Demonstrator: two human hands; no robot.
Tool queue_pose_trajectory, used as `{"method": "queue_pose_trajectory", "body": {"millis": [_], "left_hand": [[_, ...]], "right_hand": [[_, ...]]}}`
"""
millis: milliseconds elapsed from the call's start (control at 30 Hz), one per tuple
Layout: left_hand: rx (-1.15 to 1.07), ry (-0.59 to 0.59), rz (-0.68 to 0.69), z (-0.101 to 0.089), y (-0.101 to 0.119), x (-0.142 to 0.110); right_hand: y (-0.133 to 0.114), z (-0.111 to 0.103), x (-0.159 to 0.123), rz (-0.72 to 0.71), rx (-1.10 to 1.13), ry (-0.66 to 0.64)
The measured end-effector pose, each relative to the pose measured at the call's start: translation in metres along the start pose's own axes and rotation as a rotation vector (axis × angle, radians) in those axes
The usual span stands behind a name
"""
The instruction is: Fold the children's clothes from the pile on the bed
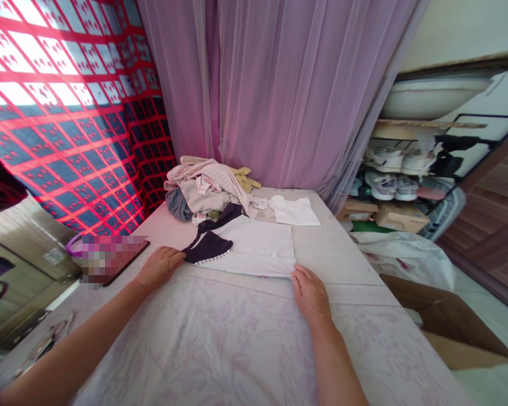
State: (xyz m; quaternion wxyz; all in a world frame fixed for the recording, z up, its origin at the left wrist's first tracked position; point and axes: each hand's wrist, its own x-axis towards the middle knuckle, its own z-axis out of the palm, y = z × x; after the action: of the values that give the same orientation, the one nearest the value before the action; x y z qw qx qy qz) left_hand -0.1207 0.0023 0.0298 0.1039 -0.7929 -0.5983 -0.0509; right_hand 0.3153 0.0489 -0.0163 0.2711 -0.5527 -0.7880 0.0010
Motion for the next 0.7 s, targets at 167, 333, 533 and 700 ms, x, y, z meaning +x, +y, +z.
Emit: {"method": "queue_pose_trajectory", "body": {"millis": [167, 333, 533, 700], "left_hand": [[0.059, 0.017, 0.066, -0.007, 0.001, -0.013], [0.036, 0.019, 0.135, -0.019, 0.006, -0.034], [-0.052, -0.033, 0.185, -0.023, 0.017, -0.05], [-0.152, -0.06, 0.1, -0.036, 0.019, -0.032]], "right_hand": [[0.003, -0.014, -0.003, -0.004, -0.017, -0.069], [0.003, -0.036, -0.018, -0.003, -0.044, -0.19], [0.0, -0.044, -0.035, 0.015, -0.073, -0.329], [-0.006, -0.055, -0.019, 0.018, -0.116, -0.402]]}}
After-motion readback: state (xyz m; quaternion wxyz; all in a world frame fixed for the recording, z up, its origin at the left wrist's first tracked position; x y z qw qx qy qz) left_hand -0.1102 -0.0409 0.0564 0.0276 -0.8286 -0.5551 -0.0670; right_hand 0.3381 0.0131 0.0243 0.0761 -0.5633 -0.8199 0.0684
